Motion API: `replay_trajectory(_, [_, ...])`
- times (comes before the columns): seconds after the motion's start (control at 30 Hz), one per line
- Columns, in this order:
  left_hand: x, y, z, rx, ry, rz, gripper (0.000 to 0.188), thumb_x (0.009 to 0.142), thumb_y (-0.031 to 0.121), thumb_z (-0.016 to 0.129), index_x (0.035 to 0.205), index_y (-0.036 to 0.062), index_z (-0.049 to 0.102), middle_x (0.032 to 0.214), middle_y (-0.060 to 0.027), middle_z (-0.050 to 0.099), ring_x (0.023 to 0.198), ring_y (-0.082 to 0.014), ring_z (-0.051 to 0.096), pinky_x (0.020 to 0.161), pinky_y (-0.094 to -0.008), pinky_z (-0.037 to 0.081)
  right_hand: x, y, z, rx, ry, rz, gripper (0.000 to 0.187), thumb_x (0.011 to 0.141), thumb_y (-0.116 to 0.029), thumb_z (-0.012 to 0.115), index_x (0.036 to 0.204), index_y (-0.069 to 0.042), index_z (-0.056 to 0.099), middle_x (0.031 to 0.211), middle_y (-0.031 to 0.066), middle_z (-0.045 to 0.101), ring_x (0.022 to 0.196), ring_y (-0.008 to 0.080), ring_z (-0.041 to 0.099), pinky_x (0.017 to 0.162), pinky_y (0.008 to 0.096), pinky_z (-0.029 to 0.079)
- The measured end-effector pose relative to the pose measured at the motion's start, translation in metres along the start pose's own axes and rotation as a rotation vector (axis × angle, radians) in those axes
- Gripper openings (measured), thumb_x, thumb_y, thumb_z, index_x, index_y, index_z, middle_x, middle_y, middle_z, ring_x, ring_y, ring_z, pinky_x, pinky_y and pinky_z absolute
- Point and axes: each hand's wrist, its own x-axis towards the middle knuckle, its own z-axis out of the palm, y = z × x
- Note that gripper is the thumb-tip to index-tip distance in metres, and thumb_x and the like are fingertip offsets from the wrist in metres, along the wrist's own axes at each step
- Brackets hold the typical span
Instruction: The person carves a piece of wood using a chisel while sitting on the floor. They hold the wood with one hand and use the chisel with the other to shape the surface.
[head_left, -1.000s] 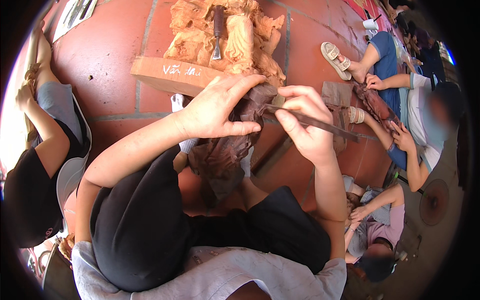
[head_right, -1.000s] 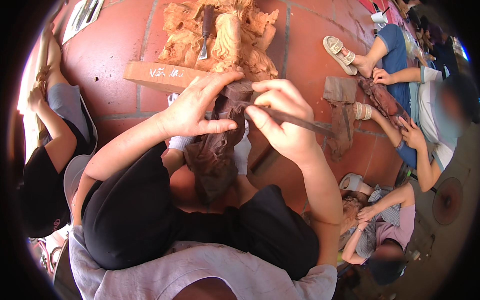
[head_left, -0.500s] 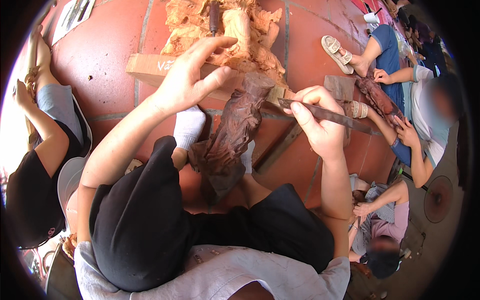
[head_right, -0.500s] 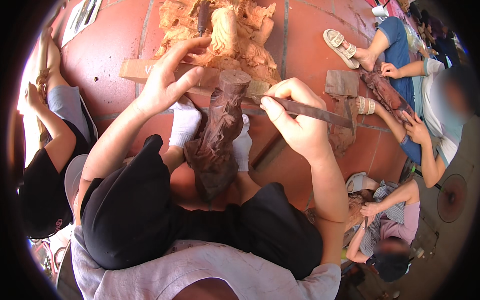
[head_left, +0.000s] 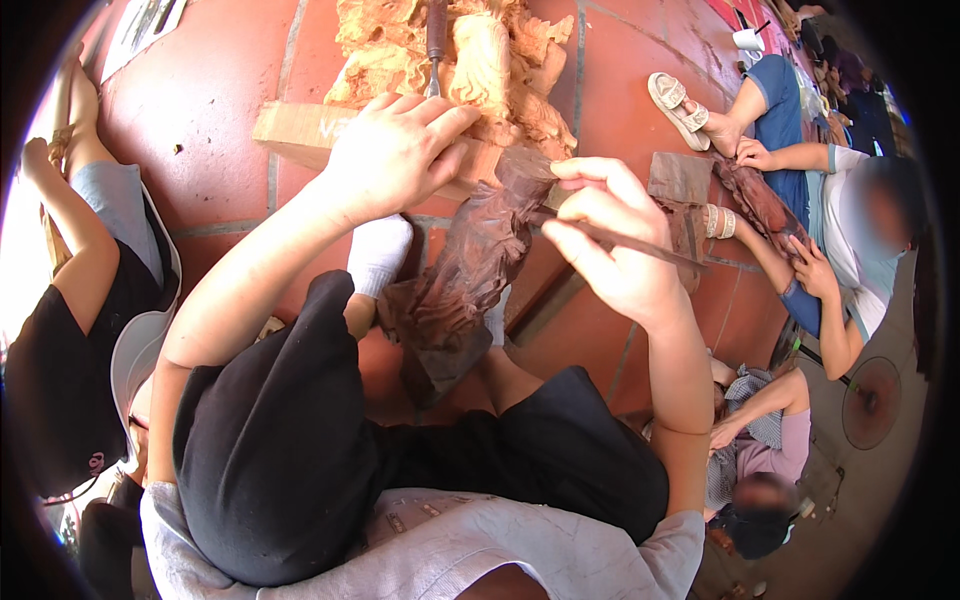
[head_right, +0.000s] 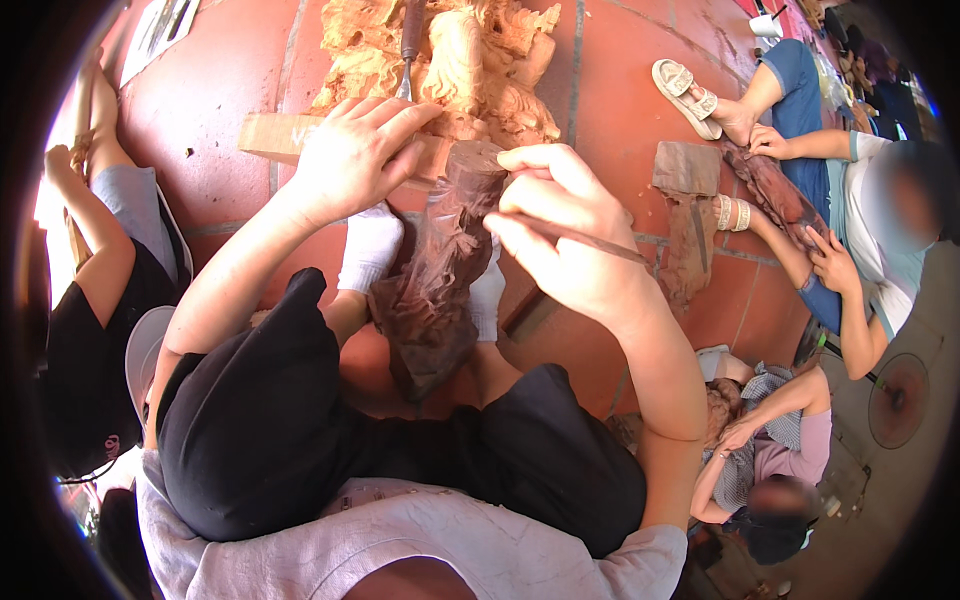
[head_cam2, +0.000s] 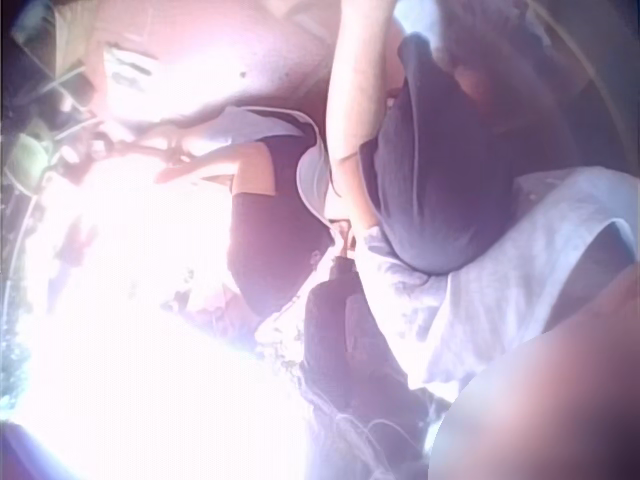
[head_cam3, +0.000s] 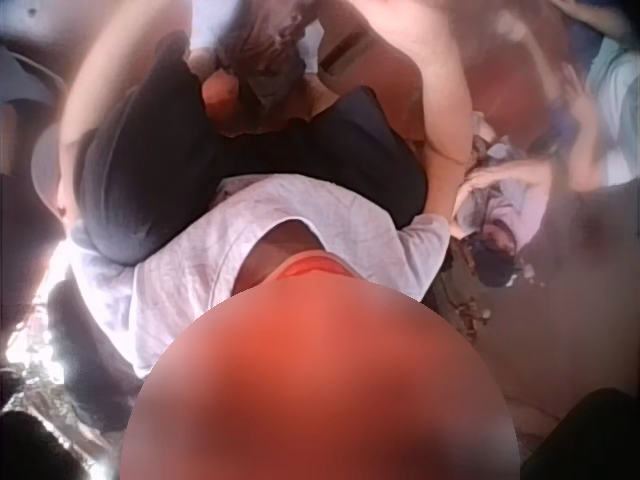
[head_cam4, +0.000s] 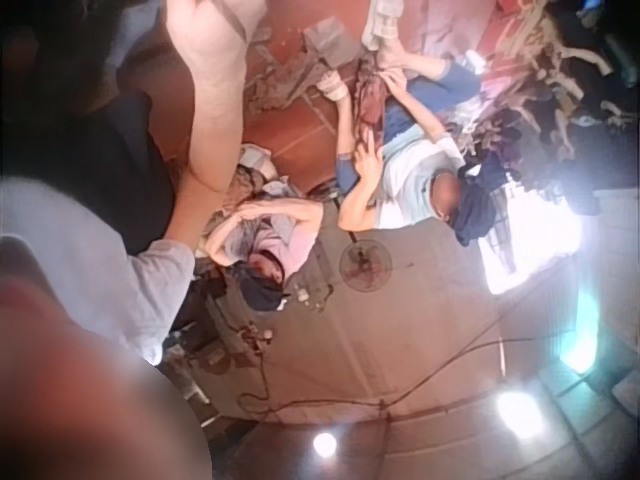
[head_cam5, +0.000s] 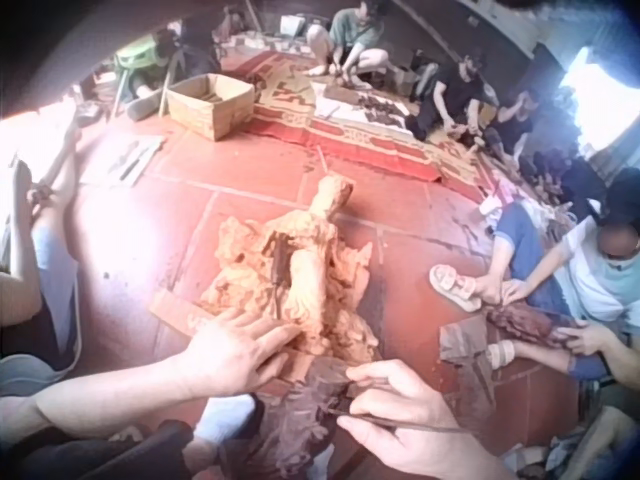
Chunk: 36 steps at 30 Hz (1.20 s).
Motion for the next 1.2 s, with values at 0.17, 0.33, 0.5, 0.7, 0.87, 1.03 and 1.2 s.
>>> replay_trajectory(0.17, [0.002,-0.001,-0.001,0.013,-0.007,0.001,0.037,0.086,0.022,0.062,0.122,0.0141,0.06,0.103,-0.0062,0.066,0.096,-0.025,0.064,0.086,-0.0373,0.049,0.005,0.002,-0.007,0.035,-0.046,0.122,0.014,0.08,-0.006,0.074,0.079,-0.002,0.061,0.106,0.0157,0.064,0.084,0.022,0.064,0.071,0.0338,0.051])
replay_trajectory(0.33, [0.001,-0.001,-0.001,0.021,-0.012,0.001,0.038,0.085,0.021,0.062,0.123,0.0145,0.06,0.101,-0.006,0.066,0.096,-0.0241,0.064,0.086,-0.0368,0.048,0.0,0.01,-0.01,0.097,0.025,0.052,0.012,0.083,-0.008,0.07,0.079,-0.001,0.06,0.111,0.0178,0.063,0.094,0.0235,0.062,0.081,0.0357,0.05])
replay_trajectory(0.5, [0.0,-0.001,0.0,0.033,0.007,0.011,0.038,0.085,0.021,0.062,0.122,0.0142,0.06,0.101,-0.0059,0.066,0.097,-0.0233,0.064,0.086,-0.0363,0.048,-0.002,0.009,-0.009,0.236,0.029,0.088,0.013,0.081,-0.009,0.071,0.076,-0.001,0.061,0.121,0.0204,0.058,0.114,0.0272,0.057,0.097,0.0423,0.045])
replay_trajectory(0.7, [0.001,0.0,-0.001,0.042,0.01,0.003,0.039,0.084,0.023,0.062,0.122,0.0145,0.061,0.101,-0.0056,0.066,0.096,-0.0227,0.064,0.086,-0.0356,0.049,-0.005,0.005,0.006,0.309,-0.084,0.154,0.014,0.079,-0.006,0.075,0.089,-0.001,0.066,0.096,0.0119,0.067,0.101,0.0212,0.061,0.092,0.0367,0.047])
replay_trajectory(0.87, [0.0,0.0,0.0,0.053,0.013,0.003,0.039,0.084,0.024,0.063,0.122,0.0147,0.061,0.101,-0.0054,0.067,0.095,-0.0224,0.064,0.084,-0.0351,0.049,-0.001,0.012,0.003,0.318,-0.075,0.135,0.021,0.081,-0.003,0.073,0.1,0.002,0.064,0.098,0.0104,0.065,0.083,0.0122,0.06,0.085,0.0311,0.048])
replay_trajectory(1.03, [0.001,0.0,0.0,0.039,0.033,0.016,0.039,0.083,0.023,0.063,0.121,0.0147,0.062,0.1,-0.0055,0.066,0.095,-0.0226,0.065,0.083,-0.035,0.05,0.006,0.0,0.003,0.443,-0.095,0.319,0.009,0.082,-0.005,0.072,0.083,0.001,0.065,0.103,0.0087,0.063,0.077,0.0093,0.057,0.074,0.0271,0.046])
replay_trajectory(1.2, [0.001,0.001,-0.002,0.05,0.018,0.008,0.039,0.083,0.024,0.064,0.121,0.0147,0.062,0.099,-0.0053,0.066,0.094,-0.0225,0.065,0.083,-0.0349,0.05,0.013,0.014,0.008,0.289,-0.037,0.265,0.014,0.083,-0.006,0.072,0.093,0.001,0.066,0.096,0.0029,0.064,0.073,0.0062,0.054,0.066,0.0236,0.043])
